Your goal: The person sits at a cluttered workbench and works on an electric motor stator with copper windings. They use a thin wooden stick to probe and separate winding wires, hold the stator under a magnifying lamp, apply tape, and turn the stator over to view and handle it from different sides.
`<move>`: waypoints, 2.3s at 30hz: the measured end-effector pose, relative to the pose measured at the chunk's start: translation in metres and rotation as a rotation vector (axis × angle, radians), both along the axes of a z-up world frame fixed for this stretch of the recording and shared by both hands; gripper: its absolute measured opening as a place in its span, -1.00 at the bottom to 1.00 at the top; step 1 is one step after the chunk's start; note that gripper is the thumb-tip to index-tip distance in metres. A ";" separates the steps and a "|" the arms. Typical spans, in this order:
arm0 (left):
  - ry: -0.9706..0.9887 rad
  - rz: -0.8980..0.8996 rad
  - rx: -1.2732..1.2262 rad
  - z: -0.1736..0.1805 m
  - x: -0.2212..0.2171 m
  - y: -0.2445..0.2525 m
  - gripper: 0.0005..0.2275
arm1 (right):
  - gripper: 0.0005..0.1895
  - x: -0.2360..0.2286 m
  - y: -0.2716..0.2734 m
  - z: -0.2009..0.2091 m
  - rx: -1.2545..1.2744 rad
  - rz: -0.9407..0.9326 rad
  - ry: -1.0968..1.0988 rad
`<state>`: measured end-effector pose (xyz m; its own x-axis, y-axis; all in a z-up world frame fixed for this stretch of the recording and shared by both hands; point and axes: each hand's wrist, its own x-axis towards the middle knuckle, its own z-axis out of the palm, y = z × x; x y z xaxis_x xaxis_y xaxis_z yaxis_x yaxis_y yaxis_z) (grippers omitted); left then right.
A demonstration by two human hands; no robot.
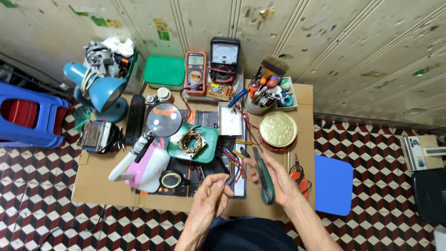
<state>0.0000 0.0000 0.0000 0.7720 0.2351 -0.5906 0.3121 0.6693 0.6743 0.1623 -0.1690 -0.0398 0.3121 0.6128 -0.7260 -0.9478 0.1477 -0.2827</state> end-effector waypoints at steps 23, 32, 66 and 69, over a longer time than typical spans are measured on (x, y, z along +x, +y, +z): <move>0.075 0.059 0.019 -0.101 0.009 -0.009 -0.85 | -0.19 0.128 0.003 -0.167 -1.239 0.059 -1.178; 0.091 -0.011 0.024 -0.116 0.022 0.002 -0.85 | -0.11 0.140 -0.002 -0.176 -1.368 0.171 -1.204; 0.107 0.118 -0.148 -0.080 0.164 -0.046 -0.64 | -0.62 0.016 -0.004 -0.002 -0.418 0.206 -0.692; 0.065 0.203 -0.341 -0.088 0.161 -0.057 -0.64 | -0.46 0.019 -0.008 0.009 -0.425 0.204 -0.705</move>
